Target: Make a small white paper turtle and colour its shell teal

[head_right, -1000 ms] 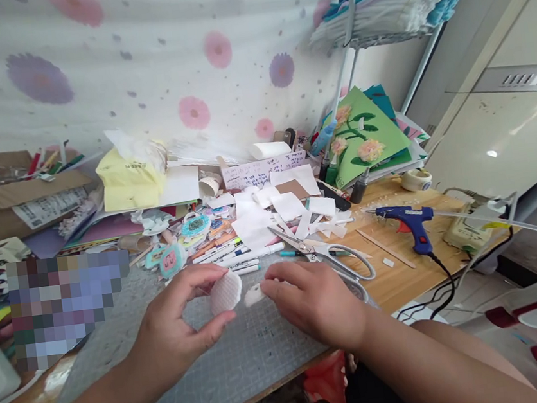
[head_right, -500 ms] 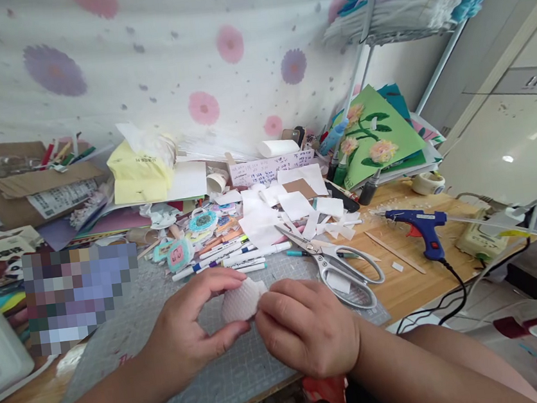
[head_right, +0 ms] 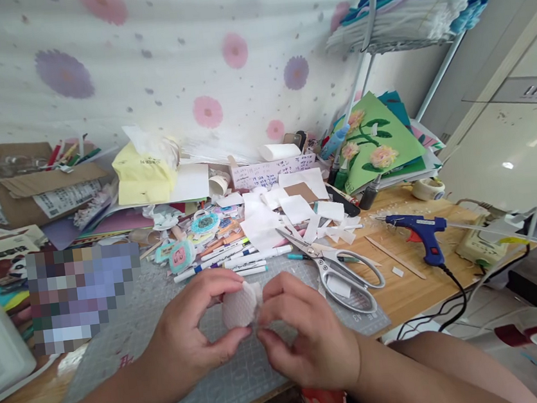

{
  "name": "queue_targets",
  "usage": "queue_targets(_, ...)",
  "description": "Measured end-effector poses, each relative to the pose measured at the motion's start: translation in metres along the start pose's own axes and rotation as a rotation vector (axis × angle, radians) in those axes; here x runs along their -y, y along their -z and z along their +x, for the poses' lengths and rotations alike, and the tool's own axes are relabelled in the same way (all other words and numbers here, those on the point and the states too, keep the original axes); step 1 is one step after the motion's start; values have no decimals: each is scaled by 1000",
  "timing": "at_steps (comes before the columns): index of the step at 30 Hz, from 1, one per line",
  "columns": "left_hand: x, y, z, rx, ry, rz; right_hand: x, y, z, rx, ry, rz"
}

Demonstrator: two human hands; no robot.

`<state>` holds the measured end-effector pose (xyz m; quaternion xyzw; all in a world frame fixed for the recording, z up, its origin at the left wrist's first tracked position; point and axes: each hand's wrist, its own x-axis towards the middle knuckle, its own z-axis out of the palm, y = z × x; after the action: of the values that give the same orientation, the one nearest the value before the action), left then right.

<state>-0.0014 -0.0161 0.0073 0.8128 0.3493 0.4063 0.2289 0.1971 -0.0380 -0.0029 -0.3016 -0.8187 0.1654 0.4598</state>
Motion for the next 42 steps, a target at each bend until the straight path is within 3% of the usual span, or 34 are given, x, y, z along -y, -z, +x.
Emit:
queue_targets(5, 1, -1, -3, -43, -167, 159, 0, -18, 4, -131, -510, 637)
queue_targets(8, 3, -2, -2, -29, -220, 218, -3, -28, 8, -148, -669, 793)
queue_targets(11, 7, 0, 0, 11, -165, 189, -5, -29, 13, -190, -711, 842)
queue_targets(16, 12, 2, 2, 69, 42, 39, -7, -22, 17, -304, -655, 998)
queue_targets(21, 10, -1, 0, 28, 6, -120, -8, -25, 10, -260, -671, 1076)
queue_targets(23, 9, 0, -1, 22, -6, -165, -7, -25, 7, -220, -663, 1020)
queue_targets(25, 8, 1, -1, 18, -7, -182, -6, -22, 6, -155, -580, 814)
queue_targets(29, 8, 4, 1, 14, 6, -165, -5, -6, 6, -33, -226, 188)
queue_targets(31, 7, 5, 3, 20, 9, -158, -4, 1, 6, 55, -72, 29)
queue_targets(34, 5, 6, 5, 65, 16, -168, -5, 7, 6, 112, 30, -61)
queue_targets(39, 5, 6, 5, 117, 111, -318, -8, 11, 6, 20, -48, 6)
queue_targets(42, 6, 5, 5, 136, 158, -407, -7, 13, 7, 39, -35, -14)
